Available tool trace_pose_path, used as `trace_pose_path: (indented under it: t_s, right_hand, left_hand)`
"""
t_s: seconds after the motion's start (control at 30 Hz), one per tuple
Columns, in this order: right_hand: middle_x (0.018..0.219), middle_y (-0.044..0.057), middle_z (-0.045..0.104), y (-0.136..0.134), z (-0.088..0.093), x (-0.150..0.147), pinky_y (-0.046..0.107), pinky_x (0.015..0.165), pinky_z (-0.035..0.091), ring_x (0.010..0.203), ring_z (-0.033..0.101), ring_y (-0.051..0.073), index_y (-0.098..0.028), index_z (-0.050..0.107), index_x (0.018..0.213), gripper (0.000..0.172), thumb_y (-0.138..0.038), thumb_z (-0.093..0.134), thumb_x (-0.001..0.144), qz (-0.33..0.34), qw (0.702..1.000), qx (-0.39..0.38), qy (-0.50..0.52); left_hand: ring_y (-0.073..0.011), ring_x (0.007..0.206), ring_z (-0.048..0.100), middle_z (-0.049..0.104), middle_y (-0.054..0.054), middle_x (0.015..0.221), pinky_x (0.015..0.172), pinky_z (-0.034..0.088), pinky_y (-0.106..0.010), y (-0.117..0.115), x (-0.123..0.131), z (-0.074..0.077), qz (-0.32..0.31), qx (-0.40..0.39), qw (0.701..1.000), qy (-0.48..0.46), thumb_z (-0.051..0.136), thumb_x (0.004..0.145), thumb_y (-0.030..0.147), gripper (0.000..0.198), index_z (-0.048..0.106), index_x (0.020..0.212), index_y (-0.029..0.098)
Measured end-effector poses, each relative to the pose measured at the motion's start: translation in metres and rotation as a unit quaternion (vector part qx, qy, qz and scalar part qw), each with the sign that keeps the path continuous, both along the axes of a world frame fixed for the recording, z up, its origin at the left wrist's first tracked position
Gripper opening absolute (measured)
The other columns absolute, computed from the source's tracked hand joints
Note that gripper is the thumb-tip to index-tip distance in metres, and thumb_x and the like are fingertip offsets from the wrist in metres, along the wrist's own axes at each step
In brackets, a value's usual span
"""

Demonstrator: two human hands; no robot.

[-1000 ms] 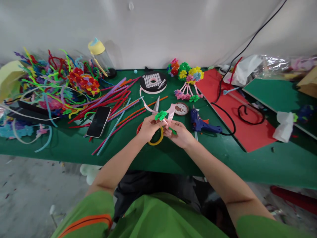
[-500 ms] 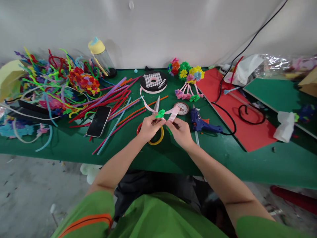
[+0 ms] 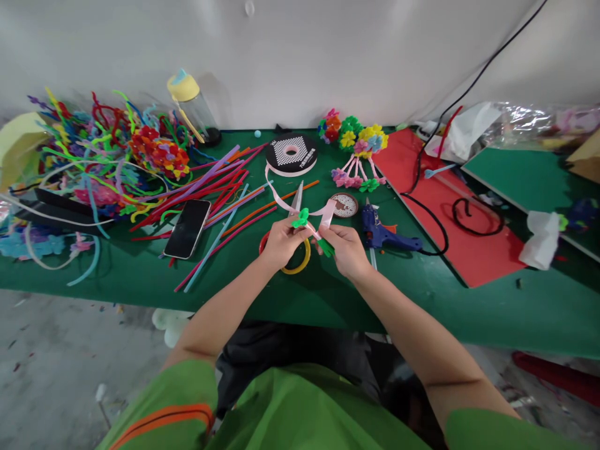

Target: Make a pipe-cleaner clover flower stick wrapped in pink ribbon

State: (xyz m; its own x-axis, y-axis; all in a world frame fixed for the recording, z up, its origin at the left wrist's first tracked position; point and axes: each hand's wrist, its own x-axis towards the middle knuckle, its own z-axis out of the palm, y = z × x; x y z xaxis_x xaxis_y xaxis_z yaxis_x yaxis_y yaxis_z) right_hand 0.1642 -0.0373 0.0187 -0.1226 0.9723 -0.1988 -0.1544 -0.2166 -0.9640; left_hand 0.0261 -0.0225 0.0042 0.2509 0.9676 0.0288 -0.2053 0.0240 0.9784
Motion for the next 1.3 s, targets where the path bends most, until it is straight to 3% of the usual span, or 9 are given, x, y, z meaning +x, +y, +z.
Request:
trace_pose_path:
  t_s: [0.17, 0.33, 0.5, 0.63, 0.73, 0.87, 1.03, 1.17, 1.3]
  right_hand:
    - [0.048, -0.001, 0.053, 0.001, 0.003, 0.000, 0.024, 0.046, 0.030, 0.043, 0.045, 0.008, -0.014, 0.060, 0.056, 0.031, -0.042, 0.067, 0.066, 0.062, 0.989, -0.081, 0.107]
    - [0.047, -0.003, 0.048, 0.000, -0.002, 0.002, 0.023, 0.048, 0.031, 0.044, 0.041, 0.006, -0.014, 0.060, 0.061, 0.023, -0.034, 0.069, 0.066, 0.143, 0.953, -0.155, 0.218]
    - [0.048, -0.005, 0.043, 0.000, -0.004, -0.001, 0.024, 0.048, 0.031, 0.046, 0.037, 0.006, -0.015, 0.058, 0.060, 0.026, -0.037, 0.068, 0.067, 0.143, 0.953, -0.143, 0.225]
    - [0.052, -0.004, 0.046, -0.001, -0.001, -0.004, 0.024, 0.049, 0.030, 0.048, 0.039, 0.007, -0.016, 0.056, 0.059, 0.029, -0.042, 0.068, 0.065, 0.034, 0.989, -0.060, 0.130]
    - [0.052, -0.003, 0.047, -0.002, -0.002, -0.003, 0.024, 0.048, 0.029, 0.047, 0.039, 0.008, -0.016, 0.055, 0.059, 0.030, -0.043, 0.060, 0.072, -0.043, 0.997, 0.044, -0.045]
    - [0.052, -0.002, 0.046, -0.005, -0.004, -0.003, 0.025, 0.050, 0.030, 0.048, 0.040, 0.009, -0.017, 0.049, 0.057, 0.030, -0.037, 0.050, 0.080, -0.089, 0.951, 0.149, -0.257]
    - [0.053, -0.001, 0.042, -0.009, -0.006, -0.005, 0.026, 0.052, 0.030, 0.050, 0.038, 0.010, -0.019, 0.043, 0.054, 0.030, -0.031, 0.047, 0.082, -0.097, 0.907, 0.230, -0.339]
    - [0.052, -0.002, 0.042, -0.009, -0.006, -0.005, 0.025, 0.051, 0.029, 0.050, 0.038, 0.009, -0.017, 0.047, 0.055, 0.031, -0.034, 0.049, 0.081, -0.077, 0.938, 0.189, -0.279]
    - [0.052, -0.002, 0.046, -0.007, -0.008, -0.004, 0.024, 0.051, 0.029, 0.051, 0.040, 0.008, -0.016, 0.055, 0.057, 0.031, -0.037, 0.054, 0.078, -0.057, 0.988, 0.098, -0.107]
  left_hand:
    - [-0.0112, 0.059, 0.056, 0.056, 0.000, 0.060, 0.062, 0.049, -0.028, -0.001, 0.000, 0.003, -0.011, -0.001, 1.000, -0.003, 0.062, 0.073, 0.031, 0.016, 0.060, 0.069, 0.015]
    - [-0.0097, 0.056, 0.056, 0.056, 0.001, 0.057, 0.060, 0.048, -0.025, 0.000, -0.002, 0.009, -0.025, 0.032, 0.999, -0.005, 0.065, 0.071, 0.028, 0.016, 0.060, 0.064, 0.015]
    - [-0.0098, 0.054, 0.056, 0.058, 0.000, 0.058, 0.054, 0.047, -0.024, 0.000, -0.002, 0.008, -0.041, 0.004, 0.999, -0.017, 0.065, 0.071, 0.032, 0.019, 0.061, 0.066, 0.014]
    - [-0.0107, 0.059, 0.056, 0.058, 0.000, 0.062, 0.060, 0.048, -0.026, 0.002, 0.000, 0.002, -0.002, -0.028, 1.000, -0.009, 0.067, 0.069, 0.034, 0.020, 0.061, 0.067, 0.014]
    - [-0.0105, 0.062, 0.055, 0.058, 0.000, 0.065, 0.063, 0.046, -0.026, 0.003, 0.002, -0.001, 0.034, -0.048, 0.998, 0.009, 0.069, 0.067, 0.035, 0.021, 0.062, 0.068, 0.014]
    - [-0.0081, 0.062, 0.050, 0.056, 0.002, 0.063, 0.062, 0.040, -0.023, 0.002, 0.003, 0.000, 0.045, -0.073, 0.996, 0.025, 0.070, 0.066, 0.034, 0.022, 0.063, 0.071, 0.014]
    - [-0.0086, 0.063, 0.052, 0.059, 0.002, 0.064, 0.065, 0.040, -0.024, 0.001, 0.004, 0.002, 0.057, -0.105, 0.993, 0.006, 0.072, 0.061, 0.032, 0.021, 0.064, 0.067, 0.014]
    - [-0.0080, 0.060, 0.053, 0.058, 0.003, 0.060, 0.065, 0.042, -0.025, 0.000, 0.006, 0.006, 0.066, -0.110, 0.991, -0.023, 0.075, 0.058, 0.030, 0.021, 0.063, 0.063, 0.013]
    - [-0.0105, 0.057, 0.057, 0.060, 0.002, 0.059, 0.062, 0.048, -0.028, -0.001, 0.007, 0.008, 0.040, -0.099, 0.993, -0.047, 0.074, 0.058, 0.033, 0.023, 0.062, 0.062, 0.013]
